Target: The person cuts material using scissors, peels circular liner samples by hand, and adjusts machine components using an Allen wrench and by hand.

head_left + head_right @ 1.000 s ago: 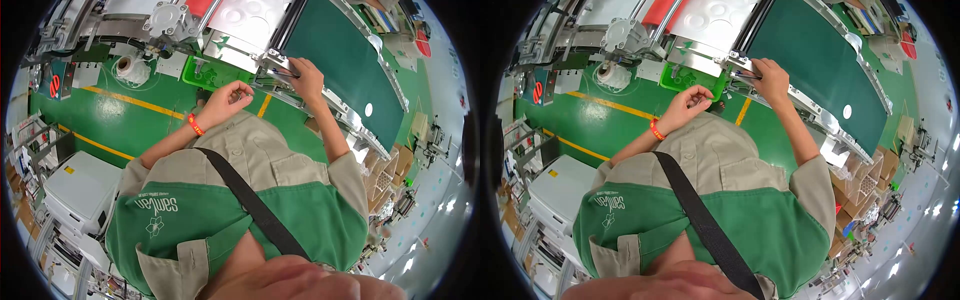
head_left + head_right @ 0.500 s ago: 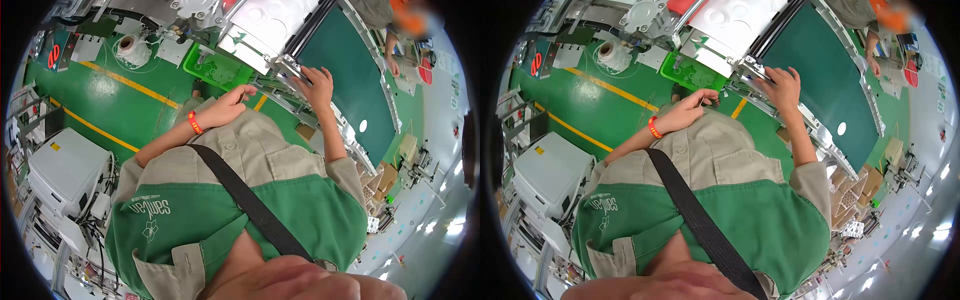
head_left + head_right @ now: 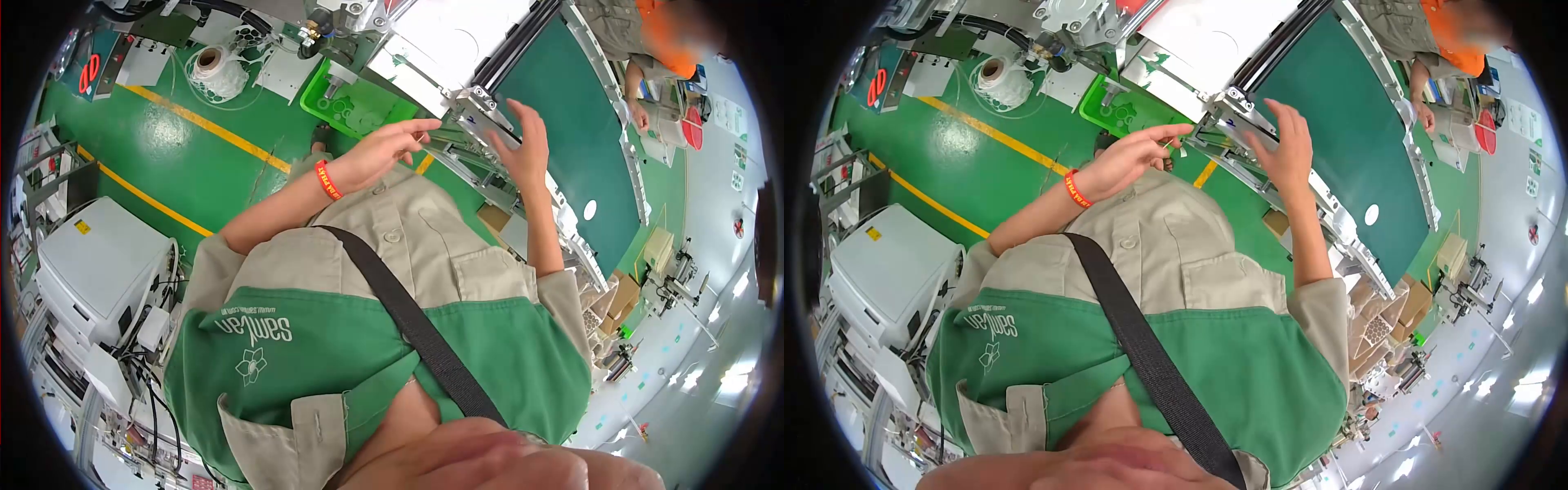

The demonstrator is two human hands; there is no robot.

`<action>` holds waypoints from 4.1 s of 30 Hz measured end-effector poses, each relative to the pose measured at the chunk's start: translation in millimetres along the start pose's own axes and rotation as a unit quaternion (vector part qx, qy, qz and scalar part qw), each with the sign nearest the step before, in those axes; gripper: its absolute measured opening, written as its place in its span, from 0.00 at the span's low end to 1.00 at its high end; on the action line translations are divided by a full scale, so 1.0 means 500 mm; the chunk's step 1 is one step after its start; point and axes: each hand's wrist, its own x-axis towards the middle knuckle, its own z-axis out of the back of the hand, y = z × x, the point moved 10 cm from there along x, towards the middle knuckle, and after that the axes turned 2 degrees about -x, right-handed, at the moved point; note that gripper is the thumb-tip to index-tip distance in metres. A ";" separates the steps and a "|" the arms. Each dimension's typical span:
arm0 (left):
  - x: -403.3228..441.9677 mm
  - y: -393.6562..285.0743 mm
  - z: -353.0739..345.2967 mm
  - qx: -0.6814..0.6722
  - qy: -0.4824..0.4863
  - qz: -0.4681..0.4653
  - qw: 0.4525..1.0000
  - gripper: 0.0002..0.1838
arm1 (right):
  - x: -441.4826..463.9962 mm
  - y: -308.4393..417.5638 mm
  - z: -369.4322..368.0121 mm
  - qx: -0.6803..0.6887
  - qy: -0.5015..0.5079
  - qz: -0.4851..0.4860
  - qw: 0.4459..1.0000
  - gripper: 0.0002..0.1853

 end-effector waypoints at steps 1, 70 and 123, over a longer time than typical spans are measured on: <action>0.000 -0.009 -0.001 0.081 -0.026 -0.005 0.996 0.26 | 0.010 0.038 0.033 0.010 -0.032 0.037 0.999 0.25; 0.055 0.022 -0.069 0.224 0.034 0.096 0.969 0.14 | -0.075 0.034 0.047 -0.038 -0.039 0.090 0.994 0.07; 0.104 -0.033 -0.119 0.281 -0.046 0.024 0.958 0.13 | 0.258 -0.545 0.098 -0.036 -0.338 -0.310 0.888 0.15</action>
